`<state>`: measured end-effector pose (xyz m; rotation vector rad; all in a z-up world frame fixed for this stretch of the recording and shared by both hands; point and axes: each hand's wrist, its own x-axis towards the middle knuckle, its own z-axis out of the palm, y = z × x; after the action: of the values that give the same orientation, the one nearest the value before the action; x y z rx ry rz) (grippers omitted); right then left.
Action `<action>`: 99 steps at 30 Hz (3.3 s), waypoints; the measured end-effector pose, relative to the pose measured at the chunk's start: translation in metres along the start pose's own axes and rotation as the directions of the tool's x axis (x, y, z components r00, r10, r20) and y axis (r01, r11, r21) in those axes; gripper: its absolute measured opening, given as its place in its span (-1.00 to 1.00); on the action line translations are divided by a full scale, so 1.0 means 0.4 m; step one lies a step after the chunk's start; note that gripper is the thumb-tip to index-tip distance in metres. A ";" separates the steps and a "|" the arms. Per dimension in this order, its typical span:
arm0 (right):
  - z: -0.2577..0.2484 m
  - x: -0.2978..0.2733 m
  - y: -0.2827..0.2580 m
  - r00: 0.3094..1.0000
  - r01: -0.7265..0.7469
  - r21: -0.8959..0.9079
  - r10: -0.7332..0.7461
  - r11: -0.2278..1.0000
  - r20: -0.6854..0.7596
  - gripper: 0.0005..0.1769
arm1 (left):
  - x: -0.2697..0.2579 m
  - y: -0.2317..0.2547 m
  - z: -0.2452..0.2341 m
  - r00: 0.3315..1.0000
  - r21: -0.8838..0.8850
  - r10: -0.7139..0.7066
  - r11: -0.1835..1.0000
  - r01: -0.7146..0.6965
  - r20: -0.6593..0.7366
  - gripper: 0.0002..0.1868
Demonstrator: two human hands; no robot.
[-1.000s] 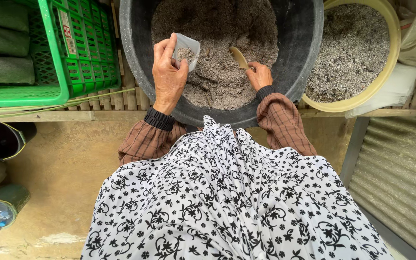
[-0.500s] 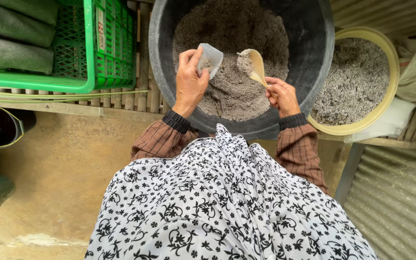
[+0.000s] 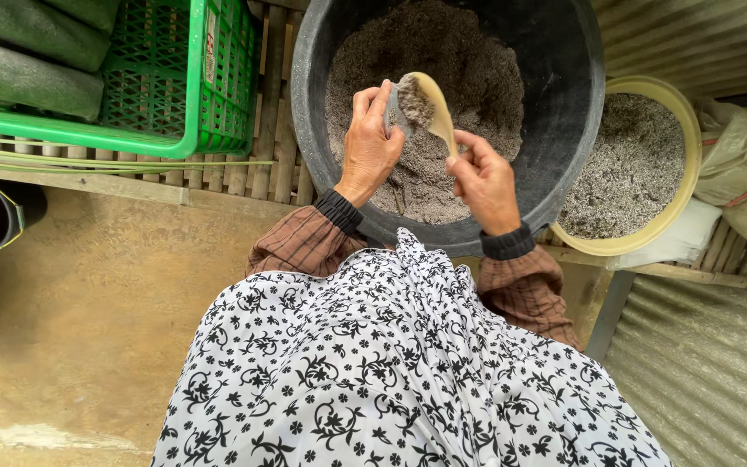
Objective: The person scoops a gray granular material from a large black tub into small plastic bags using a wooden spoon. After filling each bag, they fold the top and place it into a green crate. The process is repeated multiple times.
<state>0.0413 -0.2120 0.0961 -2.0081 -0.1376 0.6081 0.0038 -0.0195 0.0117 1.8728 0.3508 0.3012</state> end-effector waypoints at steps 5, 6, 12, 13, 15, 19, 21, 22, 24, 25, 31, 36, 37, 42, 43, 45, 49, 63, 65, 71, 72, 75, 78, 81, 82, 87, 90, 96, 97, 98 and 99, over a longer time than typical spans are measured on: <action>0.057 -0.043 -0.028 0.985 0.159 -0.140 -0.167 0.977 -0.047 -0.46 | 0.005 -0.003 -0.009 1.000 -0.029 -0.012 1.000 0.012 -0.006 -0.30; 0.060 -0.048 -0.030 0.981 0.179 -0.173 -0.189 0.969 -0.047 -0.46 | 0.006 -0.005 -0.009 1.000 -0.031 -0.021 0.999 0.021 -0.002 -0.30; 0.039 -0.043 0.047 0.955 0.210 -0.216 -0.247 0.954 -0.162 -0.48 | 0.010 -0.022 -0.008 1.000 0.003 0.011 1.000 -0.011 0.012 -0.28; 0.026 -0.023 0.079 0.943 0.204 -0.247 -0.257 0.947 -0.209 -0.49 | 0.016 -0.024 -0.007 1.000 0.021 0.017 1.000 -0.018 0.008 -0.28; 0.000 0.027 0.159 0.938 0.114 -0.212 -0.175 0.971 -0.300 -0.53 | 0.015 -0.026 -0.011 1.000 0.058 0.025 0.998 -0.026 0.013 -0.28; -0.031 0.146 0.353 0.939 -0.223 -0.341 0.108 0.913 -0.326 -0.55 | 0.000 -0.022 -0.028 0.999 0.003 0.009 1.000 -0.009 0.047 -0.43; -0.019 0.185 0.448 0.933 -0.303 -0.446 0.165 0.842 -0.321 -0.56 | -0.001 -0.017 -0.033 0.998 0.047 -0.022 0.999 0.019 0.062 -0.54; -0.011 0.200 0.492 0.931 -0.300 -0.445 0.159 0.843 -0.328 -0.55 | -0.002 -0.014 -0.035 0.998 0.083 0.007 0.996 -0.012 0.061 -0.55; 0.012 0.226 0.572 0.930 -0.294 -0.444 0.146 0.847 -0.337 -0.54 | -0.007 -0.010 -0.038 0.996 0.157 0.064 0.985 -0.073 0.061 -0.55; 0.023 0.240 0.607 0.934 -0.291 -0.389 0.171 0.874 -0.314 -0.53 | -0.013 -0.008 -0.040 0.994 0.189 0.094 0.977 -0.102 0.052 -0.55; 0.049 0.294 0.692 0.916 -0.346 0.406 0.399 0.846 -0.049 -0.55 | -0.016 0.009 -0.041 0.999 0.189 0.039 0.981 -0.046 0.038 -0.55; -0.021 0.221 0.604 0.922 -0.347 0.634 0.375 0.691 0.095 -0.57 | -0.008 0.011 -0.034 0.999 0.134 0.024 0.991 -0.028 0.029 -0.51; -0.036 0.199 0.570 0.924 -0.346 0.625 0.368 0.699 0.100 -0.58 | -0.008 0.011 -0.030 0.999 0.100 0.018 0.995 -0.021 0.032 -0.49; -0.107 0.096 0.355 0.953 -0.289 0.586 0.285 0.757 0.102 -0.57 | -0.006 0.002 -0.015 0.999 0.075 -0.006 0.997 0.003 0.039 -0.40; -0.114 0.073 0.311 0.960 -0.270 0.558 0.264 0.785 0.092 -0.58 | -0.005 0.000 -0.013 0.999 0.069 -0.010 0.998 0.007 0.042 -0.39; -0.128 0.031 0.227 0.973 -0.227 0.498 0.221 0.837 0.071 -0.60 | -0.002 -0.005 -0.010 0.999 0.054 -0.018 0.998 0.015 0.049 -0.37; -0.103 -0.012 0.099 0.994 -0.105 0.382 0.089 0.918 0.058 -0.59 | -0.001 -0.007 -0.001 0.999 0.033 0.007 0.999 -0.008 0.040 -0.34; 0.034 -0.075 0.012 0.935 0.313 -0.205 -0.339 0.928 -0.108 -0.45 | -0.008 -0.020 -0.016 0.999 -0.007 0.008 1.000 -0.008 0.042 -0.32; 0.015 -0.055 0.056 0.937 0.205 -0.220 -0.256 0.954 -0.237 -0.46 | 0.002 -0.033 -0.008 0.999 -0.002 0.004 1.000 -0.004 0.046 -0.32; -0.064 0.069 0.360 0.945 -0.181 -0.406 0.043 0.896 -0.326 -0.52 | -0.006 -0.062 -0.014 0.996 0.082 0.075 0.993 -0.079 0.052 -0.35; -0.059 0.088 0.425 0.943 -0.209 -0.471 0.048 0.857 -0.331 -0.55 | -0.010 -0.061 -0.017 0.995 0.092 0.080 0.992 -0.084 0.053 -0.36; -0.024 0.134 0.603 0.944 -0.266 -0.564 0.093 0.782 -0.316 -0.60 | -0.014 -0.051 -0.020 0.996 0.038 0.057 0.998 -0.059 0.069 -0.38; 0.015 0.174 0.718 0.945 -0.295 -0.383 0.208 0.875 -0.252 -0.61 | -0.019 -0.041 -0.024 0.997 0.038 0.048 0.998 -0.051 0.068 -0.36; 0.037 0.195 0.737 0.923 -0.345 0.060 0.350 0.937 -0.158 -0.60 | -0.019 -0.034 -0.024 0.997 0.051 0.037 0.998 -0.041 0.070 -0.37; 0.026 0.197 0.730 0.910 -0.372 0.212 0.400 0.903 -0.106 -0.59 | -0.017 -0.031 -0.025 0.997 0.058 0.034 0.998 -0.038 0.071 -0.37; -0.050 0.124 0.580 0.886 -0.409 0.384 0.461 0.828 -0.051 -0.61 | -0.012 -0.018 -0.026 0.999 0.055 0.008 0.998 -0.010 0.050 -0.35; -0.101 0.073 0.461 0.917 -0.356 0.505 0.398 0.786 0.026 -0.62 | -0.006 -0.013 -0.016 0.999 0.039 -0.009 0.999 0.008 0.038 -0.34; -0.156 0.005 0.241 0.968 -0.233 0.512 0.248 0.827 0.039 -0.61 | -0.001 -0.008 0.002 0.999 0.043 -0.039 0.998 0.037 0.024 -0.31; -0.158 -0.003 0.210 0.973 -0.218 0.506 0.227 0.834 0.044 -0.60 | -0.001 -0.009 0.005 0.999 0.043 -0.027 0.999 0.026 0.017 -0.31; -0.156 -0.009 0.181 0.977 -0.203 0.502 0.208 0.841 0.047 -0.60 | -0.002 -0.011 0.008 1.000 0.043 -0.015 0.999 0.015 0.011 -0.31; -0.148 -0.011 0.155 0.981 -0.188 0.486 0.188 0.854 0.050 -0.60 | -0.002 -0.012 0.010 1.000 0.044 -0.004 0.999 0.004 0.006 -0.31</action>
<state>0.0557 -0.2916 0.0674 -1.5334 0.2021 0.6887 0.0039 -0.0218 0.0057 1.9152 0.3594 0.2873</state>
